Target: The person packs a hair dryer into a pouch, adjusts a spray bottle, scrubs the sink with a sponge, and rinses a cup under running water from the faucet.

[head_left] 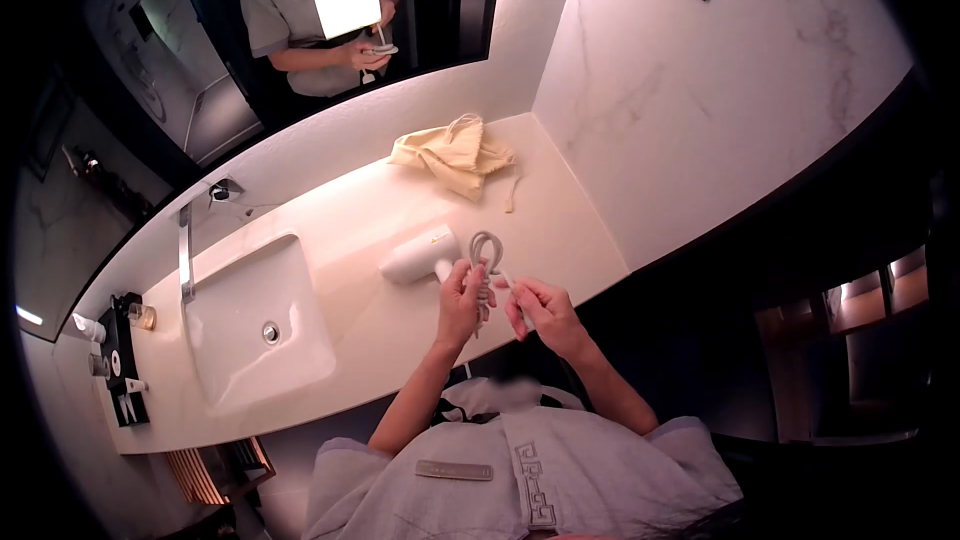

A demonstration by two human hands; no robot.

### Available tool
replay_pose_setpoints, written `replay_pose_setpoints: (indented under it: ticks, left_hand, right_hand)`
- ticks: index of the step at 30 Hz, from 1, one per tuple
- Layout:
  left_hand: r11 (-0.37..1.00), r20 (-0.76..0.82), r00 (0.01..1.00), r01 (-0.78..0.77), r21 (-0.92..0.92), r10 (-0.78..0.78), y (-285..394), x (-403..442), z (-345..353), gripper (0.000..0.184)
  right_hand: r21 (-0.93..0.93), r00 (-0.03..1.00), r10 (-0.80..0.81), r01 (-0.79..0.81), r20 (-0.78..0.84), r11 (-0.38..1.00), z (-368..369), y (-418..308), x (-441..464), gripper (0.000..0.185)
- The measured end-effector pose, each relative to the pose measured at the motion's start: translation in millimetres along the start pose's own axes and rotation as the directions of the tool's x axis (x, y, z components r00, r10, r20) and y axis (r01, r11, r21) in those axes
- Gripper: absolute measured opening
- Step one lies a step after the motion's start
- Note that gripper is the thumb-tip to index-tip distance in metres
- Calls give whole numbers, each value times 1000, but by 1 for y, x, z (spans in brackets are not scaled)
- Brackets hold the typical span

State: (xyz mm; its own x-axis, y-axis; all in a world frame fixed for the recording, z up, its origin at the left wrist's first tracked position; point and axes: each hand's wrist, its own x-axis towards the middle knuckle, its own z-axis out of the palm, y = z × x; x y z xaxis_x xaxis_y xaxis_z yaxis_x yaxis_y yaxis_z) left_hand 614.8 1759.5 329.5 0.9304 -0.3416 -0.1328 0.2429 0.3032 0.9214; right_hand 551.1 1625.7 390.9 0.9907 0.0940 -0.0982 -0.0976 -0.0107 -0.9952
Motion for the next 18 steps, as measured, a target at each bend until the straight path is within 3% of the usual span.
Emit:
replay_pose_setpoints:
  ticks: [1, 2, 3, 4, 5, 7, 11, 13, 14, 16, 17, 18]
  left_hand:
    - [1000, 3, 1000, 2, -1, -2, -3, -6, 0, 22]
    - [999, 36, 999, -31, 12, 31, -8, -11, 1, 22]
    - [997, 70, 995, -68, 24, 66, -9, -13, 4, 22]
    - [991, 60, 990, -132, 32, 130, -6, -16, 8, 17]
    - [992, 58, 991, -126, 32, 124, -8, -19, 6, 17]
    - [986, 10, 989, -143, -91, 145, -13, -16, 3, 16]
    - [994, -78, 991, -108, -1, 108, -9, -4, -6, 19]
    - [989, -142, 982, -109, 98, 123, 2, -6, -8, 23]
    - [986, -155, 978, -126, 112, 142, 6, -9, -4, 21]
    - [970, -132, 969, -189, 154, 210, 12, -15, 2, 19]
    - [948, -91, 958, -249, 197, 271, 13, -18, 3, 18]
    - [940, -74, 968, -212, 269, 239, 17, -18, 1, 10]
  right_hand:
    - [169, 997, -55, 62, -44, 984, 2, 5, 5, 20]
    - [167, 998, -56, 62, -44, 984, 4, 9, 11, 20]
    - [-269, 954, -277, 239, -113, 933, 8, 12, 19, 18]
    - [-656, 869, -489, 322, -83, 683, 12, 13, 23, 17]
    - [-654, 871, -483, 317, -85, 687, 16, 13, 21, 17]
    - [-924, 930, -367, 159, 21, 349, 20, 3, 21, 15]
    - [-933, 906, -387, 275, 170, 232, 15, 19, 31, 21]
    - [-694, 817, -560, 484, 139, 533, 11, 21, 32, 29]
    - [-690, 818, -557, 486, 144, 536, 8, 20, 34, 29]
    - [-501, 915, -357, 222, -190, 836, 0, 10, 47, 31]
    - [-500, 913, -354, 216, -200, 839, -2, 9, 48, 31]
    - [-262, 972, -202, 164, -123, 951, -6, 8, 51, 29]
